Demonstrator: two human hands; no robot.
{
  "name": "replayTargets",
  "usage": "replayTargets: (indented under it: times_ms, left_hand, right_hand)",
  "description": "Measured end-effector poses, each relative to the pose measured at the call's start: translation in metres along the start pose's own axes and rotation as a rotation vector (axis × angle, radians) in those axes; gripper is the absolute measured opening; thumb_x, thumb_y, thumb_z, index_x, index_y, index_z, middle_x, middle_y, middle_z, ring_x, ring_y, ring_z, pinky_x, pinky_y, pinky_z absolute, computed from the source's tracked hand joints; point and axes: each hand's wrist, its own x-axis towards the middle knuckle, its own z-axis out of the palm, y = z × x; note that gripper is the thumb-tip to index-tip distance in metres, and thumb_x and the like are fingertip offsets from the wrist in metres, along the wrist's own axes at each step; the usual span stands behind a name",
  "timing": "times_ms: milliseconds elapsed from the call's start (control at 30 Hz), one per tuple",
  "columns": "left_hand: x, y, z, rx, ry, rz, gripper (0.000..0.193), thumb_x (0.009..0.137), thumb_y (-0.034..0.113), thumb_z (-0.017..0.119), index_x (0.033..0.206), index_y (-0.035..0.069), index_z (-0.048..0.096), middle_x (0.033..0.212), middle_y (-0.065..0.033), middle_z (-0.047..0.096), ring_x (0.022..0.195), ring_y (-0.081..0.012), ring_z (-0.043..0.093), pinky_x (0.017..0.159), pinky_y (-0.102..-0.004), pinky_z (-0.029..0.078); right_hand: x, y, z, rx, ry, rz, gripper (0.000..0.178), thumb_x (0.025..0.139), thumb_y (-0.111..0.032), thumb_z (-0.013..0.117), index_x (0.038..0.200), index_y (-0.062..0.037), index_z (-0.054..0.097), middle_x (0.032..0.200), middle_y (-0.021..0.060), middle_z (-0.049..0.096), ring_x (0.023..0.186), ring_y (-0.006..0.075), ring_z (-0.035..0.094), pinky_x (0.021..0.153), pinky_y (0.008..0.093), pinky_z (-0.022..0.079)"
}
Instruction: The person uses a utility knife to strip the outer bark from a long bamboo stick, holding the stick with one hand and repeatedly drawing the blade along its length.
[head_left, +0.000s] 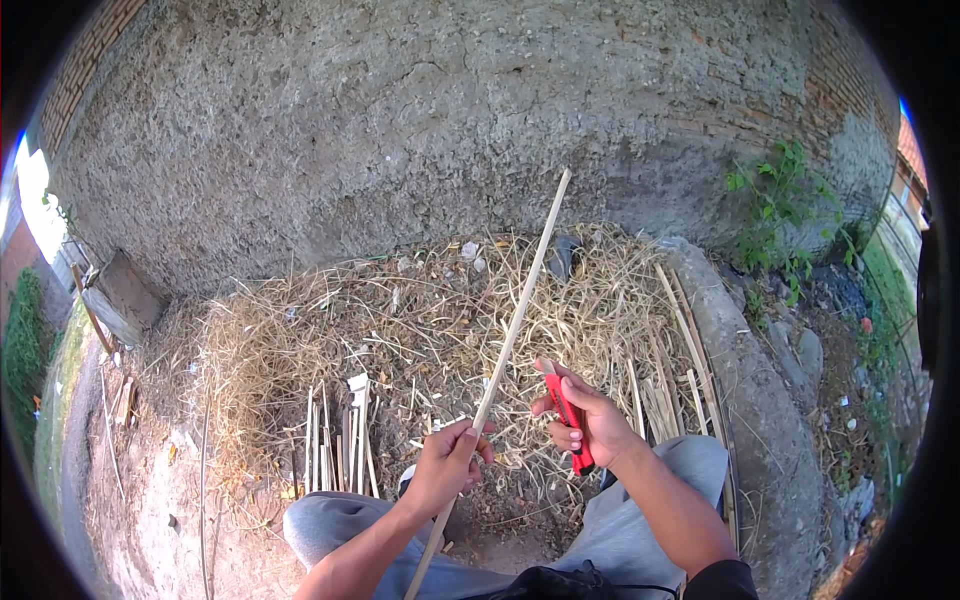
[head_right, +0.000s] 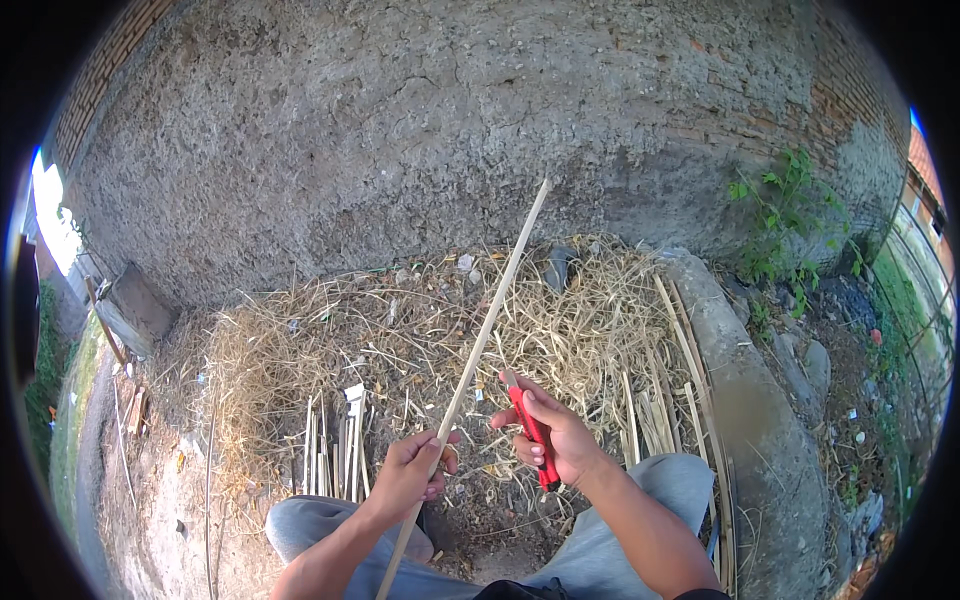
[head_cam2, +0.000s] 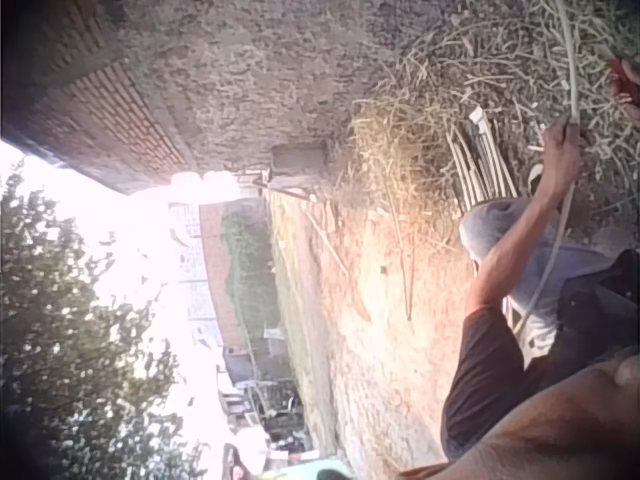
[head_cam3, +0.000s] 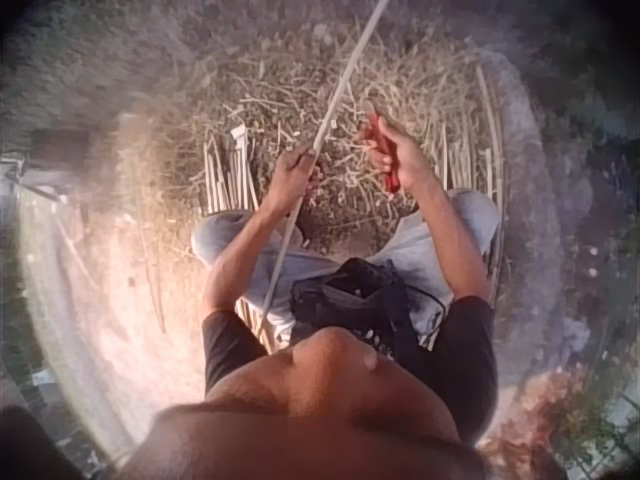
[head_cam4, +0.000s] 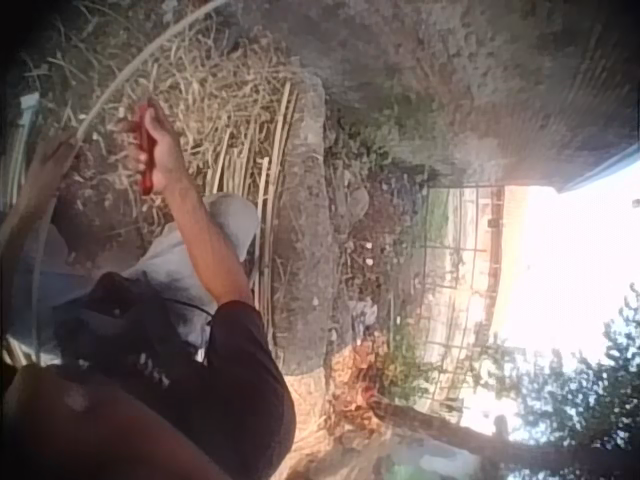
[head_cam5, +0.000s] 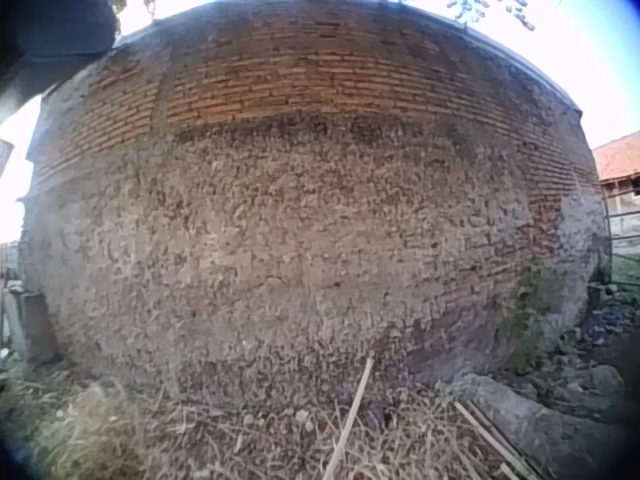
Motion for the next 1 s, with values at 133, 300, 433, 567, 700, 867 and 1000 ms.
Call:
replayTargets:
  times_ms: [133, 300, 433, 567, 700, 867, 1000]
  left_hand:
    - [-0.001, 0.002, 0.000, -0.005, -0.001, -0.002, 0.032, 0.106, 0.016, 0.036, 0.124, -0.003, 0.055, 0.081, -0.0053, 0.060, 0.049, -0.0049, 0.044, 0.044, -0.0206, 0.035]
    - [0.000, 0.000, 0.000, -0.011, -0.003, -0.002, 0.032, 0.106, 0.015, 0.036, 0.125, -0.003, 0.054, 0.081, -0.0054, 0.059, 0.049, -0.0047, 0.043, 0.043, -0.0203, 0.035]
    - [0.000, 0.001, 0.000, -0.013, -0.007, 0.004, 0.032, 0.106, 0.015, 0.036, 0.124, -0.004, 0.054, 0.082, -0.0057, 0.059, 0.049, -0.0048, 0.043, 0.043, -0.0206, 0.035]
    - [-0.001, 0.002, 0.001, 0.013, -0.012, -0.008, 0.034, 0.106, 0.016, 0.036, 0.127, -0.005, 0.053, 0.085, -0.0076, 0.057, 0.052, -0.0063, 0.043, 0.045, -0.0214, 0.035]
    - [-0.001, 0.003, 0.003, 0.047, -0.019, -0.003, 0.034, 0.107, 0.017, 0.036, 0.127, -0.004, 0.053, 0.086, -0.0083, 0.058, 0.052, -0.0068, 0.043, 0.045, -0.0215, 0.035]
    - [-0.001, 0.002, 0.003, -0.003, -0.048, -0.078, 0.033, 0.107, 0.018, 0.035, 0.126, -0.003, 0.052, 0.087, -0.0094, 0.059, 0.053, -0.0072, 0.045, 0.044, -0.0215, 0.036]
    - [-0.001, 0.001, 0.004, 0.013, -0.054, -0.083, 0.032, 0.107, 0.017, 0.035, 0.125, -0.003, 0.052, 0.088, -0.0097, 0.060, 0.054, -0.0069, 0.044, 0.045, -0.0215, 0.036]
  right_hand:
    - [-0.001, 0.001, 0.000, 0.023, 0.003, 0.006, 0.040, 0.107, -0.029, 0.039, 0.147, -0.0228, 0.039, 0.107, 0.0146, 0.064, 0.048, 0.0078, 0.041, 0.045, 0.0218, 0.038]
    - [-0.001, -0.001, -0.002, 0.038, -0.002, 0.023, 0.039, 0.106, -0.030, 0.041, 0.144, -0.0196, 0.042, 0.109, 0.0166, 0.065, 0.049, 0.0083, 0.044, 0.045, 0.0218, 0.038]
    - [0.000, 0.000, 0.000, 0.019, 0.088, 0.008, 0.041, 0.106, -0.032, 0.043, 0.142, -0.0142, 0.043, 0.114, 0.0184, 0.064, 0.056, 0.0110, 0.054, 0.046, 0.0228, 0.042]
    - [0.001, 0.001, -0.001, -0.043, 0.114, -0.005, 0.042, 0.105, -0.035, 0.043, 0.138, -0.0075, 0.047, 0.110, 0.0182, 0.066, 0.066, 0.0145, 0.062, 0.049, 0.0241, 0.049]
    - [0.006, 0.002, -0.003, -0.199, 0.286, 0.030, 0.046, 0.106, -0.039, 0.041, 0.128, -0.0012, 0.054, 0.098, 0.0144, 0.069, 0.073, 0.0175, 0.068, 0.056, 0.0275, 0.055]
    - [-0.001, -0.007, 0.006, -0.344, 0.266, -0.002, 0.049, 0.106, -0.042, 0.037, 0.127, -0.0014, 0.055, 0.086, 0.0077, 0.066, 0.070, 0.0154, 0.065, 0.058, 0.0283, 0.054]
    - [-0.003, -0.005, 0.003, -0.363, 0.235, 0.030, 0.047, 0.107, -0.041, 0.036, 0.125, -0.0031, 0.056, 0.076, 0.0029, 0.058, 0.060, 0.0112, 0.057, 0.056, 0.0263, 0.049]
